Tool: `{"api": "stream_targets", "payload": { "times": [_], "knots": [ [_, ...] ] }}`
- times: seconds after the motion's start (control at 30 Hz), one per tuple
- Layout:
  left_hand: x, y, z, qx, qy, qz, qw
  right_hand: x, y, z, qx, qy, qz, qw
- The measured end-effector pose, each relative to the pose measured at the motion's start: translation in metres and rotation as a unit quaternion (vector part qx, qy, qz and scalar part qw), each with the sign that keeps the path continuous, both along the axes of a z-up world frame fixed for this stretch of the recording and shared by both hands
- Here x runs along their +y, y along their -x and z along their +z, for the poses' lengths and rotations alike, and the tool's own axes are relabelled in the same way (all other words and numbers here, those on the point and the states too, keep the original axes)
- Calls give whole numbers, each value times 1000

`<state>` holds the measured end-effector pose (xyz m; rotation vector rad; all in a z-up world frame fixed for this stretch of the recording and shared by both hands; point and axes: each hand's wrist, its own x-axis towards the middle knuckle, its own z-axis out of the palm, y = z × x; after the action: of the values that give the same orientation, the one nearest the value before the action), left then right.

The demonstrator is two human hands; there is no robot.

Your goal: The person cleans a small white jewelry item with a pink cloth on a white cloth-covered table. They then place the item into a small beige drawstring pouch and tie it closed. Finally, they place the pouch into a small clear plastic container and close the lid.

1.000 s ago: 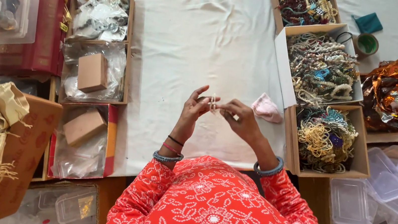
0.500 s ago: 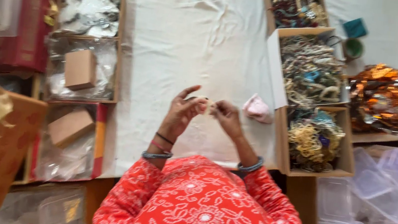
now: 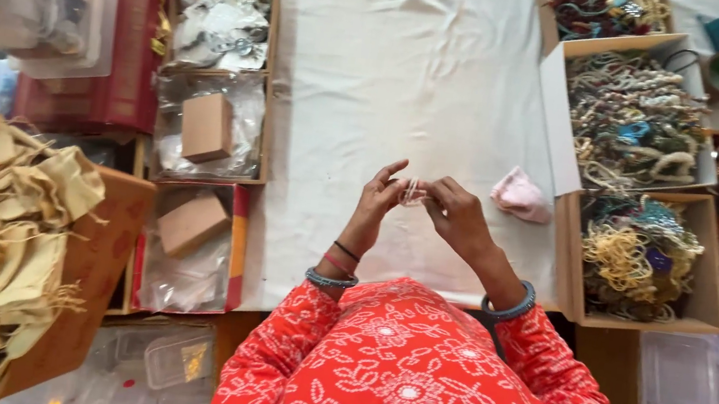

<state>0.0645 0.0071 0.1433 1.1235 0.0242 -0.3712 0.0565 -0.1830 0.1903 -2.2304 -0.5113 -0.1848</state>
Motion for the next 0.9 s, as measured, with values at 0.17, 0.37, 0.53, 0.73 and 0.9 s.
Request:
{"api": "stream_targets", "payload": {
  "times": [0.17, 0.37, 0.53, 0.73, 0.9],
  "knots": [
    [-9, -5, -11, -53, -44, -34, 997, -7, -9, -4, 78, -75, -21, 994],
    [-6, -9, -19, -71, -83, -48, 993, -5, -14, -23, 118, -129, -21, 984],
    [1, -10, 1, -9, 20, -53, 998, -10, -14, -51, 192, -270, 2, 943],
    [-4, -13, -34, -8, 30, -48, 998, -10, -10, -95, 341, -373, 40, 862],
    [-13, -16, -53, 18, -91, 51, 994, -7, -14, -125, 322, -345, -41, 881]
  ]
}}
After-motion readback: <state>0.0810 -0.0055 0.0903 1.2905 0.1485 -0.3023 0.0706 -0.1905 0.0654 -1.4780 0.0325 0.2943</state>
